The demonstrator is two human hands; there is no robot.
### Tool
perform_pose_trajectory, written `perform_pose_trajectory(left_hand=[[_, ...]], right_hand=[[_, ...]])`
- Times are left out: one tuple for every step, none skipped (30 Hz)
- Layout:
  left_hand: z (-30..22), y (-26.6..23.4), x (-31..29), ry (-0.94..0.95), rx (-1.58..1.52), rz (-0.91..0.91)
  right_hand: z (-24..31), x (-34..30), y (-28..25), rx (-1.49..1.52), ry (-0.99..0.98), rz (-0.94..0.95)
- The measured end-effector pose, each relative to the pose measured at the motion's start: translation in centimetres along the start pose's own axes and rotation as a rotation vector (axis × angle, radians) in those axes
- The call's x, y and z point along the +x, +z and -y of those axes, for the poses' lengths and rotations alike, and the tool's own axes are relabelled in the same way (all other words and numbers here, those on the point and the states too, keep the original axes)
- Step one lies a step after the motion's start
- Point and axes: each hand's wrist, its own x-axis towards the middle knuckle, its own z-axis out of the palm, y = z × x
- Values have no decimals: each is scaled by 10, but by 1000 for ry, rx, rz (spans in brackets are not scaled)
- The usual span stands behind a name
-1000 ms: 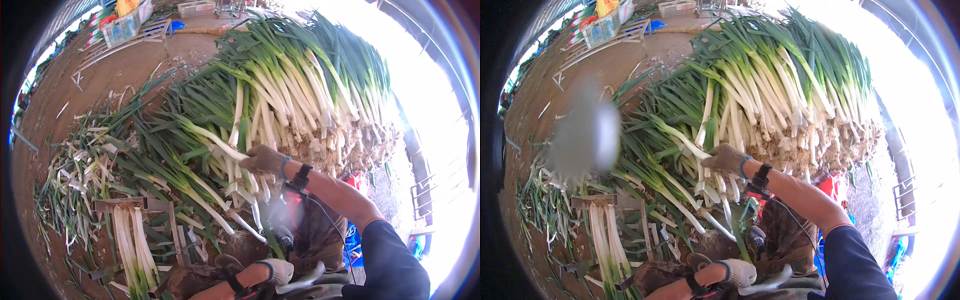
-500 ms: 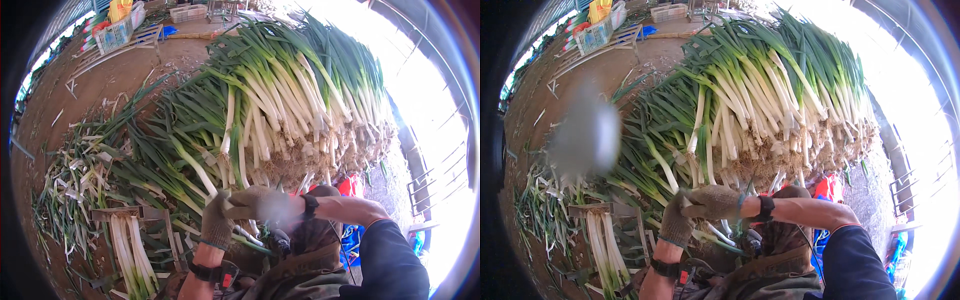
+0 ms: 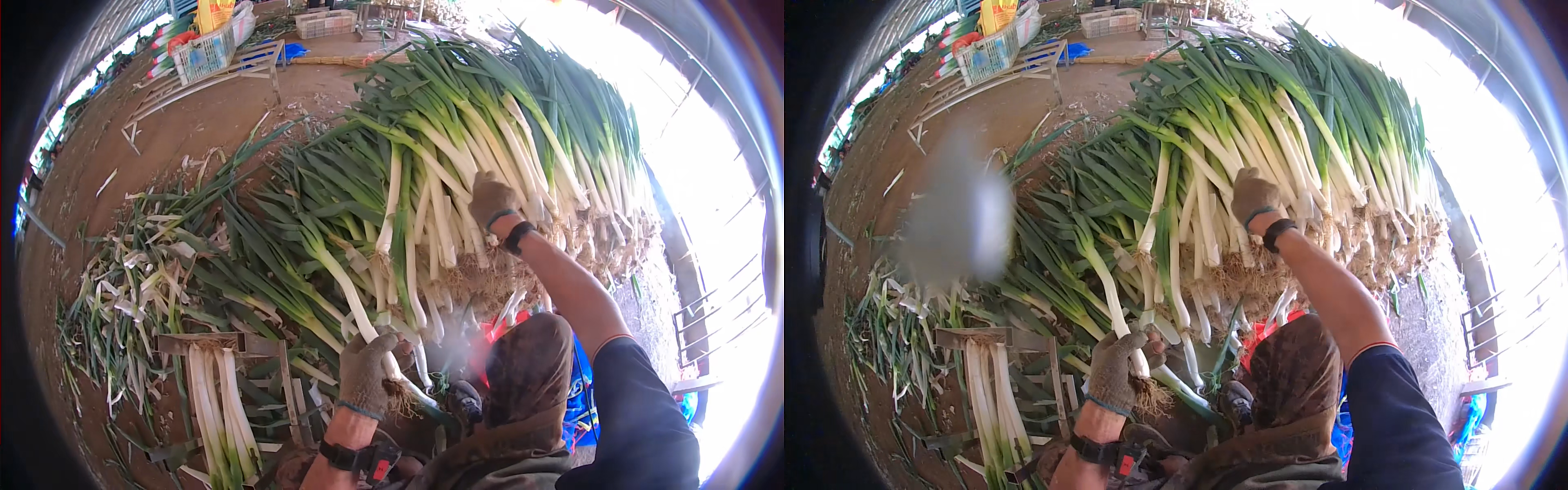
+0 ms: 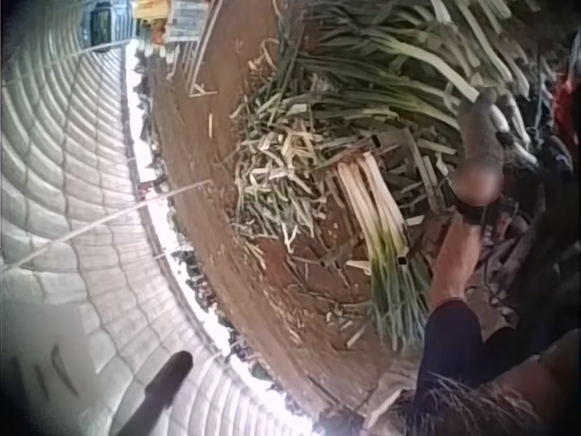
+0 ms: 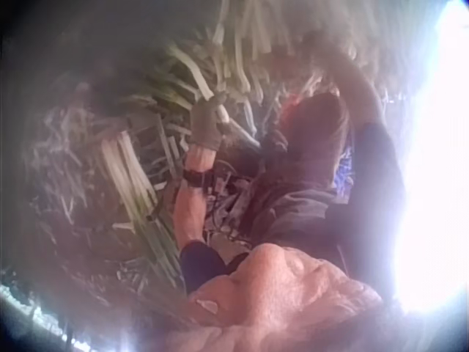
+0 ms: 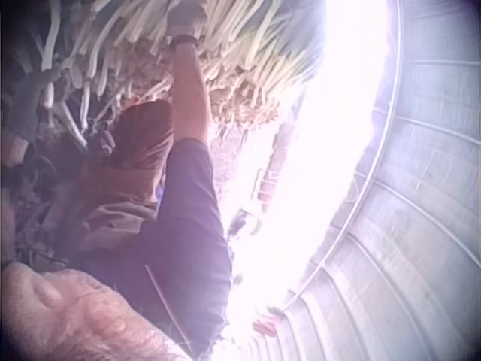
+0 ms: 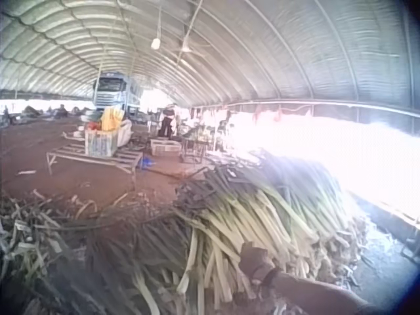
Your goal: Cleaning and sorting leeks by peeling outer layers and arranging them into a metal alignment tray.
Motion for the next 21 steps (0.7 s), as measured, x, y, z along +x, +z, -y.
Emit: perform_pose_trajectory(left_hand=[[-1,1,0,5,1,-4],[0,3,1,8,17,5],[1,8,2,5,34,31],[1,8,2,9,52,32],[1,9,2,11,62,42],[-1,7,-2,20,71,40],[-3,6,-4,32,79,41],[-2,10,-1,36,70,78],[-2,11,0,43,62,98],[2,18,2,39,54,148],[7,17,6,36,22,192],[13,26,10,35,-31,222],[16,27,9,58,-62,195],[18,27,11,75,-103,183],[22,23,16,35,-131,220],[27,18,18,1,-150,182],[34,14,18,-35,-172,150],[37,16,18,-74,-191,121],[38,20,13,-57,-182,80],[40,21,13,-65,-158,60],[40,19,12,-66,-130,34]], right_hand=[[-8,2,-11,29,0,-53],[-17,3,-22,56,2,-107],[-42,4,-29,154,-50,-168],[-40,0,-42,463,-5,56],[-43,-5,-57,768,43,285],[-36,-11,-74,1076,83,526],[-19,-33,-81,1244,3,470],[-8,-57,-83,937,-18,348],[7,-90,-93,994,-152,372],[5,-123,-73,721,-476,69],[21,-155,-68,721,-471,169],[19,-181,-77,593,-636,106],[31,-206,-74,520,-829,23],[40,-230,-76,439,-1002,-74],[47,-247,-73,513,-932,87],[54,-265,-70,577,-843,236],[55,-275,-64,692,-757,346],[56,-275,-63,804,-694,433],[56,-277,-61,917,-621,516],[53,-274,-57,753,-856,321],[53,-267,-55,578,-1080,119]])
